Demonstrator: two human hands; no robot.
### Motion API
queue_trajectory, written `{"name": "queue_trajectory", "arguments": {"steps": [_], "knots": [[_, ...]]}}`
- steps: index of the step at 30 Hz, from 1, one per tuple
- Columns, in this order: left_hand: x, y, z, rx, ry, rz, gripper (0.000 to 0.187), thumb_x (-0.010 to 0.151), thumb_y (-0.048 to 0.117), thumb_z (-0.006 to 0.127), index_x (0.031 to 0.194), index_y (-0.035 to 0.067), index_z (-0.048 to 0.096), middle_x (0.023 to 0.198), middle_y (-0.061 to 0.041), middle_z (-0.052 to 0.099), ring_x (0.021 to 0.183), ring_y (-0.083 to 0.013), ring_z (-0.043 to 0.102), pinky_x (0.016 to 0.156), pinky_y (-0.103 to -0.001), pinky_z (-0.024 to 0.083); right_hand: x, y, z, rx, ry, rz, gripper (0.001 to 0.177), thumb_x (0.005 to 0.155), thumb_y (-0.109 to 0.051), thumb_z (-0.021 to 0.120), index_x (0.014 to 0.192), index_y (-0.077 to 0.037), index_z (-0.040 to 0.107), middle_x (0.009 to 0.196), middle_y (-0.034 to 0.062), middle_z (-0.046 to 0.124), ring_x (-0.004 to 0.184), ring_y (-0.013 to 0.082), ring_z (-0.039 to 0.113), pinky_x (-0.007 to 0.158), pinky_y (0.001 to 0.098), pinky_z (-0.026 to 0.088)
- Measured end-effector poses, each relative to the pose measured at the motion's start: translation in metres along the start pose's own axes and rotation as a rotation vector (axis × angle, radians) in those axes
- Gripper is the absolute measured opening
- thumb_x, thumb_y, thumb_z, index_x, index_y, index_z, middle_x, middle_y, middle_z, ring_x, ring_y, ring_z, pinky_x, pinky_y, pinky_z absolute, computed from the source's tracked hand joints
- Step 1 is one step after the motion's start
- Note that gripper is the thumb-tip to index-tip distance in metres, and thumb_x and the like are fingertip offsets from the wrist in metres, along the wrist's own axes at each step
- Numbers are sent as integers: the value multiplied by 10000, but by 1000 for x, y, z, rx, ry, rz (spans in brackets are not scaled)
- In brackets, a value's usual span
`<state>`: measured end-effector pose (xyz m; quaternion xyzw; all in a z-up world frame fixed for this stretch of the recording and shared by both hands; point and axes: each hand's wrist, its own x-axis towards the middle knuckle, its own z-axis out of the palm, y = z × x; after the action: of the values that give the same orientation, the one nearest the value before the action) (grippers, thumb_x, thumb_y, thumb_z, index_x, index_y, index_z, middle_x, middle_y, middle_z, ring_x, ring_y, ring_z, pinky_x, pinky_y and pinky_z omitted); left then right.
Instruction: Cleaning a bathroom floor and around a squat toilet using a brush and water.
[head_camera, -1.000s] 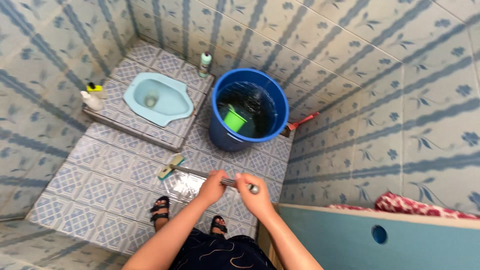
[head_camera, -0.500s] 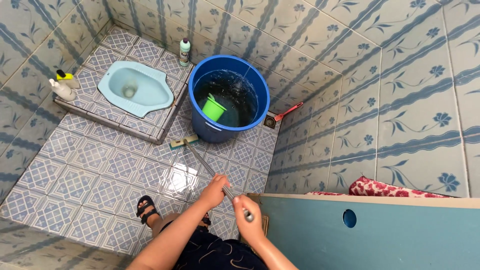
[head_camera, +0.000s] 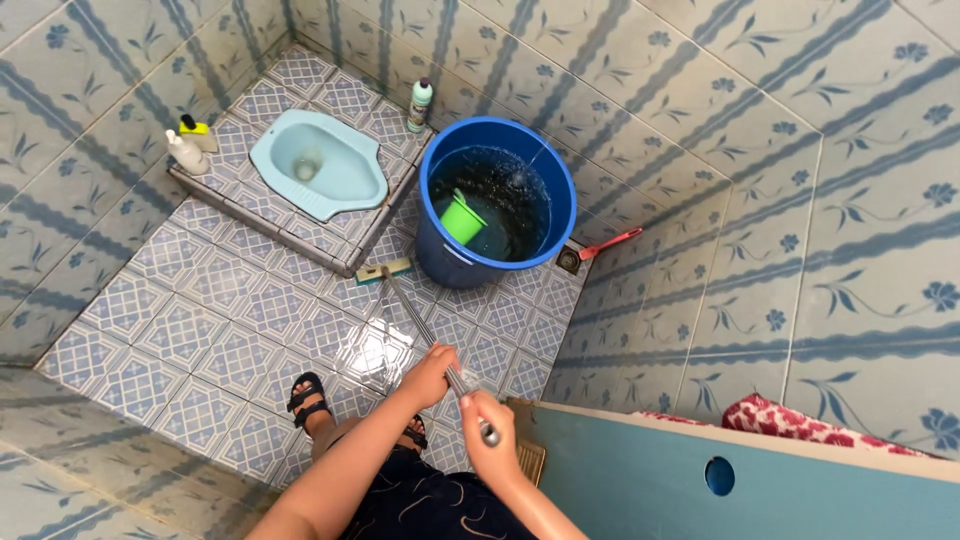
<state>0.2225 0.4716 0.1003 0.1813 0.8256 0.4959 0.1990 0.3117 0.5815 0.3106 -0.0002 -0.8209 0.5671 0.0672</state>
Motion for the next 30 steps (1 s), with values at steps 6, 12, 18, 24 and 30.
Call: {"name": "queue_trajectory", "arguments": {"steps": [6,12,18,24,30], "knots": [[-9,23,-13,35,18,-81,287,930,248,748,1130,117,590,1535,-128,399,1477,-409,292,1150,-450,316,3,-13,4,72,-89,-71,281,1024,-6,605,764,9,499,738,77,515,681,169,475,650,335,430],[-62,99,-56,-120,267,215,319,814,290,689,1079,116,659,1356,-94,661,1380,-316,516,1182,-517,291,13,-23,4,-74,-398,9,347,830,-147,810,751,-60,483,719,63,498,669,238,527,697,342,452],[-84,64,-69,-116,445,183,278,781,299,681,967,93,693,1068,-72,727,1157,-255,666,1165,-484,343,26,-11,39,-269,-593,-105,296,926,-255,756,831,-112,515,897,50,559,994,265,584,951,447,348],[-74,57,-75,-114,442,272,222,795,297,717,775,81,670,800,-79,648,830,-275,665,971,-392,504,30,-13,55,-103,-547,-371,269,957,-205,722,838,-87,512,910,64,577,1005,294,558,999,440,396],[-67,77,-39,-27,526,302,177,770,326,715,713,158,721,741,-25,698,801,-262,680,810,-420,526,25,-14,26,13,-589,-87,293,937,-203,701,754,-61,521,722,39,495,714,190,494,689,340,427]]}}
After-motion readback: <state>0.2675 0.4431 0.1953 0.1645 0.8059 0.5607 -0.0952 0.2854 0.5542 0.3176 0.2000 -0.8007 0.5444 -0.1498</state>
